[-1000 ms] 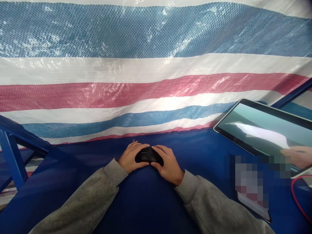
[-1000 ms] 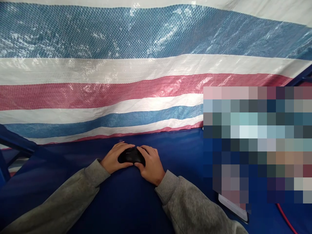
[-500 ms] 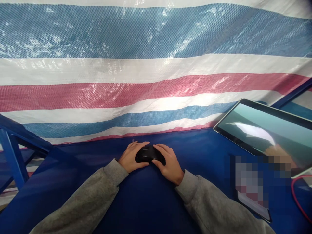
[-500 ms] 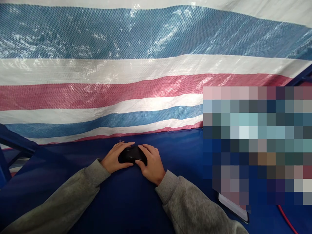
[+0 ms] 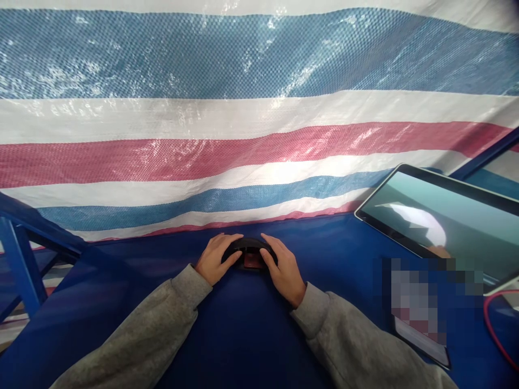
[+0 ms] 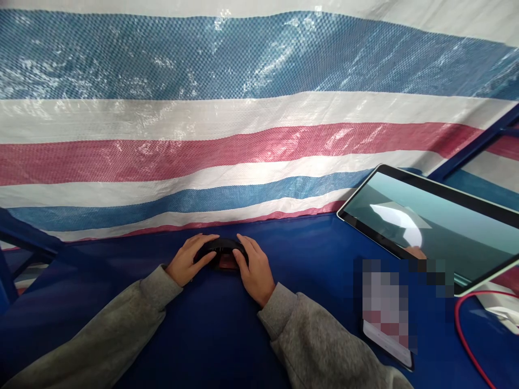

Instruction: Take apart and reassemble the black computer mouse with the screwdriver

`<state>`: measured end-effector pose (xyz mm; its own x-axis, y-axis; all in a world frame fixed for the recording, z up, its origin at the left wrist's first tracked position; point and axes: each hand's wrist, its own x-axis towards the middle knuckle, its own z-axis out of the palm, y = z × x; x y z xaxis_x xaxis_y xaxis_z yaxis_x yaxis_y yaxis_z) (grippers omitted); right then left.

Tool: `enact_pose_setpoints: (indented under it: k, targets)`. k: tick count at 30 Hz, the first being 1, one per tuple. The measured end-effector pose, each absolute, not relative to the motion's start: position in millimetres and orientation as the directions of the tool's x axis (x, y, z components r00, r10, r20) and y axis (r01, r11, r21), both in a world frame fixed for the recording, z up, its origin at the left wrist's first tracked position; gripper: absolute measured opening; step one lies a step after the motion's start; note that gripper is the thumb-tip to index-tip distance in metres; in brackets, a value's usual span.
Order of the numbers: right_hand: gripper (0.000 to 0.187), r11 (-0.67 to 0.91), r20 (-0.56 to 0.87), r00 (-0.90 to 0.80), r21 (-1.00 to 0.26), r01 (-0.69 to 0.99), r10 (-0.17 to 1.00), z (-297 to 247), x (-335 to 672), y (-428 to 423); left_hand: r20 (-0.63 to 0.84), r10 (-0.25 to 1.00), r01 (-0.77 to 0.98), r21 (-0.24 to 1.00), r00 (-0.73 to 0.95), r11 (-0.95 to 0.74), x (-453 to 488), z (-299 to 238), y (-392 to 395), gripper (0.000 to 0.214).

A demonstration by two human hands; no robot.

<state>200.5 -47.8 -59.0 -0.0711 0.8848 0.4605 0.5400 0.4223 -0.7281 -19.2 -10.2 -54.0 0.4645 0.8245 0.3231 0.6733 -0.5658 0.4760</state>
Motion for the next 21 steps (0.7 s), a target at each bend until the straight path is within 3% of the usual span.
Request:
enact_pose_setpoints:
  k: [10, 13, 17, 21]
  targets:
    - [0.04, 0.402, 0.459, -0.017, -0.757, 0.515, 0.888, -64, 202, -44, 0.357, 0.853, 0.737, 0.44, 0.381, -0.513, -20, -59, -7, 0.041]
    - [0.036, 0.422, 0.482, -0.057, -0.697, 0.58, 0.874, -59, 202, -49, 0.359, 0.846, 0.733, 0.431, 0.395, -0.526, -20, -59, -7, 0.039]
    - [0.028, 0.564, 0.586, -0.204, -0.537, 0.627, 0.784, -51, 201, -59, 0.379, 0.835, 0.711, 0.447, 0.4, -0.543, -20, -58, -7, 0.036]
    - [0.022, 0.605, 0.573, -0.312, -0.438, 0.665, 0.758, -52, 198, -62, 0.399, 0.823, 0.696, 0.45, 0.403, -0.559, -19, -57, -6, 0.034]
